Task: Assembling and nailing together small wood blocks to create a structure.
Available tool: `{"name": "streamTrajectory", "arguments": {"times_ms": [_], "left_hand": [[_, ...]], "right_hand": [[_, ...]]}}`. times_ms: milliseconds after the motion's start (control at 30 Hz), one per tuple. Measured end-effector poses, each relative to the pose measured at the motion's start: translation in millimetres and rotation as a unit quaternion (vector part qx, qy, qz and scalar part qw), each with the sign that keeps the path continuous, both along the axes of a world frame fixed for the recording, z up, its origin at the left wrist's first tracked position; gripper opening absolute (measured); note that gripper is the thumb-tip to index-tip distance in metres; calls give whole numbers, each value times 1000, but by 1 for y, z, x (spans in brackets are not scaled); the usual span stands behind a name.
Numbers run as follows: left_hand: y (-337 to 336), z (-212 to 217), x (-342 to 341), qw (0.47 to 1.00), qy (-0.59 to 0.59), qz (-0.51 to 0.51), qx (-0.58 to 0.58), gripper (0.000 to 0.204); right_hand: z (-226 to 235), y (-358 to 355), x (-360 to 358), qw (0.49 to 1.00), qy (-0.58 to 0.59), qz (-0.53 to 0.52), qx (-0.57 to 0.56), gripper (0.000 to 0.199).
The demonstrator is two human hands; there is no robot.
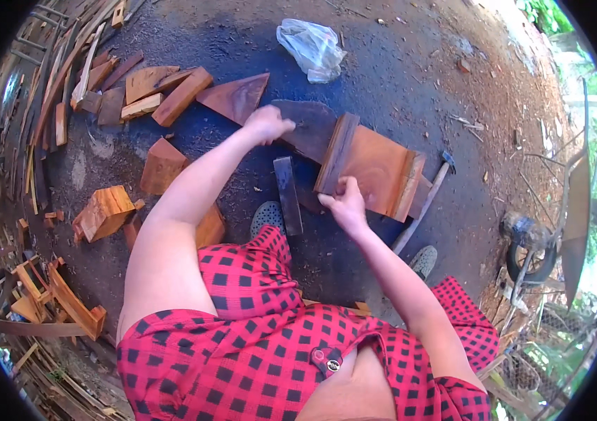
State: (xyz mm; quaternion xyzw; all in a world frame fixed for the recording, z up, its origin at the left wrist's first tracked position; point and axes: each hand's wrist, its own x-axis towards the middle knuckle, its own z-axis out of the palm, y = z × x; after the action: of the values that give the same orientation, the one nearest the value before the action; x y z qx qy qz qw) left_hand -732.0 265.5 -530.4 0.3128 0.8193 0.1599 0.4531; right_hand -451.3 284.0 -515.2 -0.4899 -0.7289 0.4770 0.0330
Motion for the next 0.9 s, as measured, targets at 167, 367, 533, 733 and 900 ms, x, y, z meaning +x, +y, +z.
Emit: {"name": "streamTrajectory", "arguments": {"times_ms": [167,367,533,733,900], "left_hand": [[68,-28,-64,964,25,169,202,49],[142,-9,-58,896,-217,276,271,84],[171,-40,-54,820,-197,435,316,64],[186,-57,-62,792,-327,381,347,47],[170,-7,-30,764,-306,358,442,19]], "right_hand": [[110,34,78,982,-14,122,-144,40],[188,59,164,993,-72,75,-49,35],[187,72,134,972,-64,185,134,34],[189,77,141,983,-56,171,28,36],[191,70,138,981,-51,180,53,35]]}}
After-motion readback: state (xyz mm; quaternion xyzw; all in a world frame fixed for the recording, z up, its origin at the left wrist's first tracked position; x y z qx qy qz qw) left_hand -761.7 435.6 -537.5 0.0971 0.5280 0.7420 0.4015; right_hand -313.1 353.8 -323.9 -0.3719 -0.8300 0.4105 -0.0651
